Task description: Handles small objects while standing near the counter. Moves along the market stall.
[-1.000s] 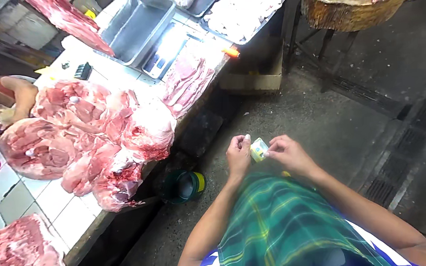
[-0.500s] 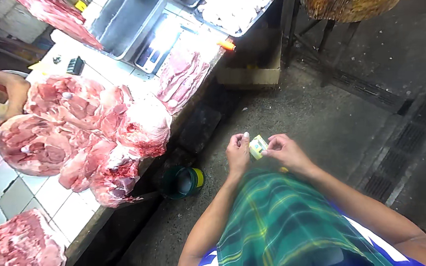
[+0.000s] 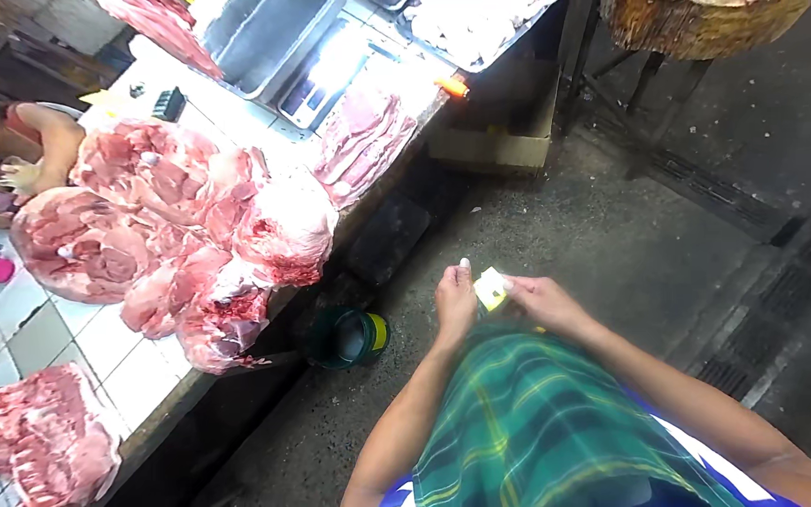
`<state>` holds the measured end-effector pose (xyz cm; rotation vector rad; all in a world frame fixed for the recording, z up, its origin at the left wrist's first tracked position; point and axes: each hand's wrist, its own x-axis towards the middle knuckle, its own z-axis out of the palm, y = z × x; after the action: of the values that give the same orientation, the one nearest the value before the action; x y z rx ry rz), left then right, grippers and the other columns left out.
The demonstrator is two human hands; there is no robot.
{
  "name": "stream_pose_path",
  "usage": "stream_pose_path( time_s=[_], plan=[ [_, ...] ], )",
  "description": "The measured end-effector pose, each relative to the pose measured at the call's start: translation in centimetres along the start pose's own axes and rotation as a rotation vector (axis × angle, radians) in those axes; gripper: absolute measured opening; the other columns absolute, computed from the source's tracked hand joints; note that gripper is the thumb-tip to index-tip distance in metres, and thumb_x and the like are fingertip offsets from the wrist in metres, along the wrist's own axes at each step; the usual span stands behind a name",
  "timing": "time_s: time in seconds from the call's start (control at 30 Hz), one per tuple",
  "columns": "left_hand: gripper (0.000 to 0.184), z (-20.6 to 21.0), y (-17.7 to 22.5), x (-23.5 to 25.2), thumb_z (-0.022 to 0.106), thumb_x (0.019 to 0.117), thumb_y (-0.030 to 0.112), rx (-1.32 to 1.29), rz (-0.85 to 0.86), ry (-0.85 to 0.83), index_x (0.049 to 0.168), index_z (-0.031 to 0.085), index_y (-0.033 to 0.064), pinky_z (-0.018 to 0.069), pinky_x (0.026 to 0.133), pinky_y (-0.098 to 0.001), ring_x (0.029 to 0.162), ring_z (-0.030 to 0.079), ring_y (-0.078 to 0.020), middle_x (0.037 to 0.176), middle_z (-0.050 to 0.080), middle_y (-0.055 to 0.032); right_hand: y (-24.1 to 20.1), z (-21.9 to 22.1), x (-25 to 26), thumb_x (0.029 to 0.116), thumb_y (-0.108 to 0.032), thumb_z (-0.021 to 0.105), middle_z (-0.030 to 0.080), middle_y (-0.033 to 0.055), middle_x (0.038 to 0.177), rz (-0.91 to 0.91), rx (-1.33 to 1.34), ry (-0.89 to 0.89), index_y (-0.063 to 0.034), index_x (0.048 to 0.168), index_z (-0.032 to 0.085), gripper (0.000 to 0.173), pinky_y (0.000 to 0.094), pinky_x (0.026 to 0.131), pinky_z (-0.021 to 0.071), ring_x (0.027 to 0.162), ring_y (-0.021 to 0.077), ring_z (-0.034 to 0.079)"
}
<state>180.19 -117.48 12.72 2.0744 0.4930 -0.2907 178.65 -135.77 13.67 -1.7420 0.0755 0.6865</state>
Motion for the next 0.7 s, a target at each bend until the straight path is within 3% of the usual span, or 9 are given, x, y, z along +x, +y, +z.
stream_pose_path(
  time_s=[0.07,0.17,0.23,0.27,0.37,0.43,0.5,0.57,0.7],
  plan=[
    [0.055,0.0,0.1,0.0,0.033,0.1091,0.055,0.01,-0.009,0.002,0.109,0.062,0.0073,0.0512,0.061,-0.0481,0.067,0.059,-0.0277,0.08,0.06,-0.0137,0.2,0.3,-0.1,0.1093,-0.042,0.048,0.077,0.0058,0.107,-0.104,-0.167,0.031,-0.018,0.146,0.06,0.046,0.039,0.086,0.0598,0.092,0.0165,0.073],
    [0.059,-0.3,0.8,-0.5,0.03,0.1084,0.057,0.023,-0.023,-0.005,0.113,0.062,0.0078,0.0516,0.061,-0.0497,0.07,0.061,-0.0296,0.085,0.062,-0.0154,0.9,0.7,0.1,0.1103,-0.04,0.043,0.07,0.009,0.129,-0.321,-0.498,0.051,-0.0127,0.15,0.055,0.05,0.048,0.102,0.0532,0.115,0.023,0.069],
    [0.059,-0.7,1.1,-0.9,0.031,0.1075,0.06,0.034,-0.016,-0.03,0.113,0.061,0.0093,0.0508,0.059,-0.0489,0.068,0.06,-0.0294,0.083,0.061,-0.0151,0.5,-0.2,0.3,0.1117,-0.043,0.035,0.062,0.0061,0.145,-0.315,-0.497,0.016,-0.0138,0.147,0.059,0.052,0.0479,0.112,0.0472,0.132,0.0208,0.06],
    [0.057,-0.8,1.3,-0.8,0.032,0.1076,0.059,0.043,-0.011,-0.052,0.112,0.06,0.0094,0.0505,0.057,-0.0483,0.066,0.059,-0.0292,0.081,0.061,-0.015,0.1,-0.9,0.6,0.112,-0.046,0.03,0.061,0.0051,0.146,-0.246,-0.423,-0.006,-0.0149,0.145,0.06,0.054,0.0491,0.113,0.0461,0.133,0.0204,0.059],
    [0.053,-0.5,1.3,-0.4,0.035,0.1082,0.056,0.03,-0.006,-0.101,0.111,0.06,0.0098,0.0495,0.054,-0.0462,0.061,0.057,-0.0276,0.076,0.058,-0.0135,0.0,-2.3,1.9,0.1094,-0.054,0.034,0.073,0.0074,0.121,-0.044,-0.204,0.076,-0.0178,0.145,0.059,0.057,0.0507,0.089,0.059,0.1,0.0233,0.072],
    [0.051,-0.1,1.1,-0.3,0.035,0.1089,0.054,-0.008,0.005,-0.134,0.115,0.06,0.01,0.0504,0.054,-0.0458,0.061,0.057,-0.0278,0.077,0.059,-0.014,-0.3,-2.3,2.2,0.1096,-0.048,0.042,0.072,0.011,0.102,0.085,-0.05,0.062,-0.0132,0.141,0.061,0.051,0.0431,0.072,0.0605,0.078,0.0226,0.07],
    [0.05,0.4,0.7,0.3,0.036,0.1097,0.051,-0.05,0.038,-0.145,0.118,0.061,0.0086,0.053,0.058,-0.0466,0.065,0.061,-0.0274,0.081,0.062,-0.0142,-0.3,-2.2,1.8,0.1114,-0.046,0.037,0.072,0.0121,0.097,0.183,0.187,-0.115,-0.0048,0.127,0.063,0.051,0.0364,0.065,0.0609,0.076,0.0218,0.072],
    [0.047,0.9,0.3,1.1,0.039,0.1105,0.045,-0.116,0.076,-0.145,0.119,0.062,0.0046,0.0556,0.07,-0.0478,0.076,0.064,-0.0267,0.087,0.065,-0.0141,0.0,-2.1,1.2,0.1124,-0.04,0.035,0.074,0.0132,0.104,0.197,0.333,-0.262,-0.0027,0.127,0.06,0.048,0.0336,0.063,0.0614,0.079,0.0221,0.074],
    [0.044,0.7,1.0,1.3,0.041,0.1109,0.037,-0.107,0.093,-0.189,0.116,0.064,0.0004,0.0547,0.084,-0.0482,0.089,0.067,-0.0262,0.096,0.067,-0.0149,-0.7,-0.6,0.3,0.113,-0.025,0.037,0.074,0.0156,0.099,0.18,0.427,-0.169,-0.0006,0.128,0.057,0.035,0.033,0.055,0.0611,0.071,0.0231,0.074]
  ],
)
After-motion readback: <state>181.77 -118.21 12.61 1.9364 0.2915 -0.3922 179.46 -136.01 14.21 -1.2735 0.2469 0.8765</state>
